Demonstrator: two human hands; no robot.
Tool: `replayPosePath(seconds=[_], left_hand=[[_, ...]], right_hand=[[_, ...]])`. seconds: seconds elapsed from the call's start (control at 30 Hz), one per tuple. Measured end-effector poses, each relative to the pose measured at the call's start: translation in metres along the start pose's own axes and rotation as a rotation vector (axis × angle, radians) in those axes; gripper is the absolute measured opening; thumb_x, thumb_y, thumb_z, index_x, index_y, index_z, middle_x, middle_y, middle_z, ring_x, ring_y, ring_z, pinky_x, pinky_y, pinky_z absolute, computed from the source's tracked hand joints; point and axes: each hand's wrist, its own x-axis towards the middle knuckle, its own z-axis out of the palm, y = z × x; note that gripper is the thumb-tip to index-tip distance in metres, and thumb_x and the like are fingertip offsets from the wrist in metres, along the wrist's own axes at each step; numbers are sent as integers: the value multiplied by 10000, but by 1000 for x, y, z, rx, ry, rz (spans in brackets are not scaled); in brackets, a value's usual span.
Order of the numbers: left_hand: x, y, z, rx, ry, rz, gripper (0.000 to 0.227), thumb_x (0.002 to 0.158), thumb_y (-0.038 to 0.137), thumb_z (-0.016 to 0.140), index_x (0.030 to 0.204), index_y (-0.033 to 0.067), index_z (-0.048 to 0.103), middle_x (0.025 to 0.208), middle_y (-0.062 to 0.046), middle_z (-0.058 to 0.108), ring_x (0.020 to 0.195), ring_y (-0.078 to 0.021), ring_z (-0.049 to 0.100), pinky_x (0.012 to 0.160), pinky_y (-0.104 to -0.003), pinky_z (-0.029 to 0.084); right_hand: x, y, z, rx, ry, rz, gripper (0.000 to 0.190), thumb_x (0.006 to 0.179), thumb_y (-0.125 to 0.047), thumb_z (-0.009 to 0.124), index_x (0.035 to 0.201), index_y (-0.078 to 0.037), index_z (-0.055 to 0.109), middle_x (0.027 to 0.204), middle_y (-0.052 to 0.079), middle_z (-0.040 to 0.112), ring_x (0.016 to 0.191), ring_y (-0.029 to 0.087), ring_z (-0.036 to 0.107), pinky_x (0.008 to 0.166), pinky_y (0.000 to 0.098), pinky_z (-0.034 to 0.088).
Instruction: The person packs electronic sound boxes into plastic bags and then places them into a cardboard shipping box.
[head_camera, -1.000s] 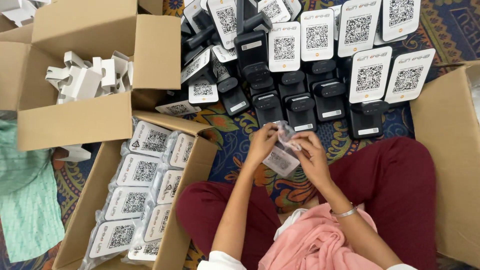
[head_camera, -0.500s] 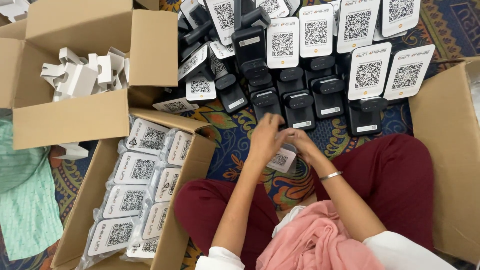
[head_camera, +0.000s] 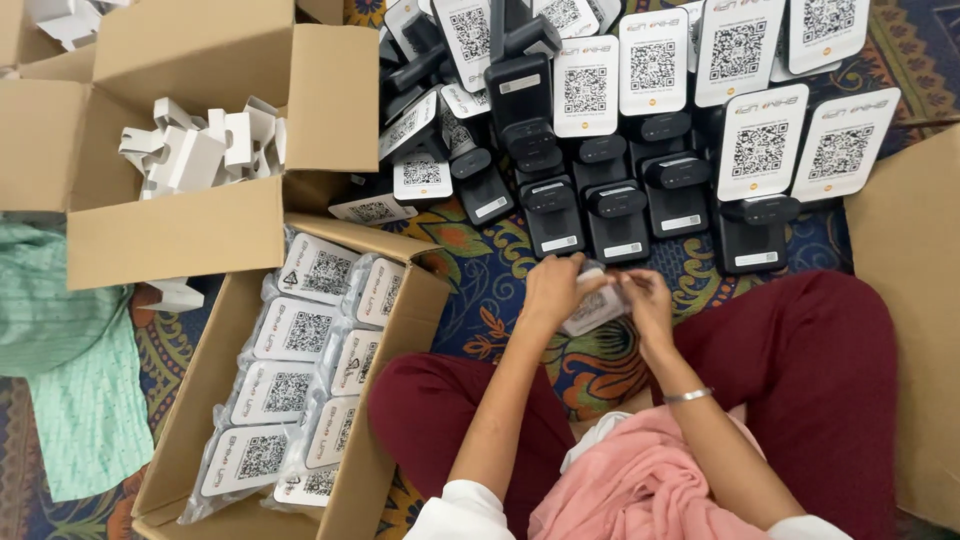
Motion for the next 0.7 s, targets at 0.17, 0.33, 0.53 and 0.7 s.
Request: replayPosePath(seconds=[0.17, 0.33, 0.53, 0.7], left_hand=[[19, -51, 32, -442, 21, -366, 637, 945, 665, 605, 1080, 67, 778, 927, -156, 795, 892, -298, 773, 788, -382, 567], [16, -21, -2, -1336, 70, -479, 545, 936, 553, 660, 1195, 77, 719, 1028, -72, 750, 930, -185, 703, 812, -328, 542], [8, -15, -42, -1420, -61, -185, 470, 925, 444, 581, 1137, 45, 711, 983, -23, 704, 954, -156, 638, 863, -268, 474], [-17, -9, -106, -816, 181, 55, 571, 955, 544, 473, 1122, 52, 708, 1053, -97, 749, 922, -260, 713, 782, -341, 522]], right_hand=[[-31, -48, -9, 39, 63, 205, 373, 996, -242, 703, 1274, -44, 552, 1222, 105, 635, 1088, 187, 635, 901, 342, 545], [-65, -153, 25, 329, -175, 468, 522, 934, -414, 581, 1384, -156, 518, 1282, 99, 647, 1134, 274, 661, 881, 506, 573], [-64, -172, 11, 278, -320, 37, 513, 984, -183, 699, 1444, -85, 494, 1350, 92, 617, 1210, 246, 641, 918, 475, 579], [-71, -193, 35, 113, -426, -32, 474, 977, -111, 717, 1408, -34, 536, 1291, 83, 672, 1142, 221, 687, 921, 425, 590]])
